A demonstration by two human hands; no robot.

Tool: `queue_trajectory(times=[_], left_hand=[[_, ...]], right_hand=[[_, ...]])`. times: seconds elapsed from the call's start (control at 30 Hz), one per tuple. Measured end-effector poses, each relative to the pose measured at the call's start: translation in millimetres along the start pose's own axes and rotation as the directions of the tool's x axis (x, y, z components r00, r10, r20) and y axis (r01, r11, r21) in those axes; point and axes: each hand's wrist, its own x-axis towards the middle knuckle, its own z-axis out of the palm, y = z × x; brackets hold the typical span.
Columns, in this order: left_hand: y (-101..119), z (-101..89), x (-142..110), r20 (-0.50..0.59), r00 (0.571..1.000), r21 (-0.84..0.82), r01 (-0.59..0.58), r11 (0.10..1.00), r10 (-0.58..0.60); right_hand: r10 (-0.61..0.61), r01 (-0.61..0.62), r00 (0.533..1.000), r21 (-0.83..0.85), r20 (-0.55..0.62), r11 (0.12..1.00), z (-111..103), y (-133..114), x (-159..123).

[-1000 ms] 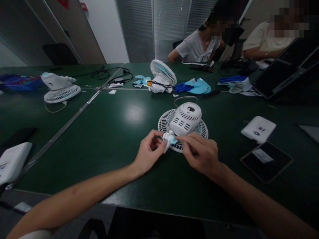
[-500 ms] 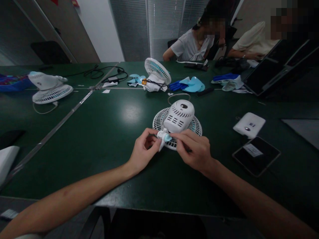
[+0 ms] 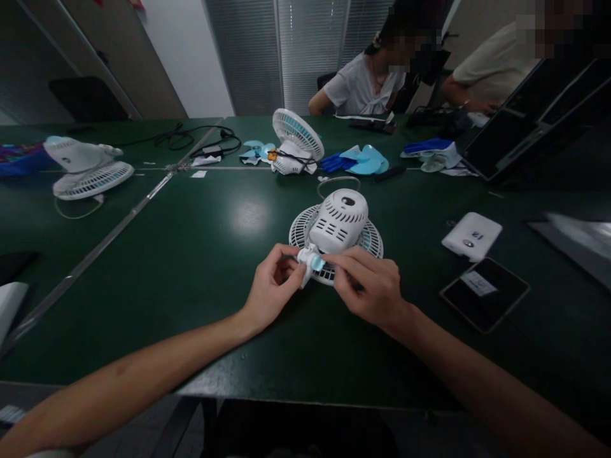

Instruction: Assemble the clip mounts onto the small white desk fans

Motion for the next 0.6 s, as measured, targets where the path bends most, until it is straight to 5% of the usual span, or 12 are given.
queue_trajectory(times=[0.23, 0.43, 0.6], left_hand=[[0.0, -0.3, 0.3, 0.005, 1.000, -0.009, -0.002, 1.000, 0.002], [0.9, -0.5, -0.3, 0.003, 1.000, -0.005, 0.001, 1.000, -0.001], [1.3, -0.8, 0.1, 0.005, 1.000, -0.024, 0.004, 1.000, -0.004]], right_hand=[[-0.086, 0.078, 0.994, 0.114, 0.069, 0.990, 1.6, -3.4, -3.0], [0.038, -0.038, 0.999, 0.045, 0.007, 0.998, -0.1, 0.9, -1.2], [-0.067, 0.058, 0.996, 0.129, 0.066, 0.990, -0.3, 1.4, -1.6]])
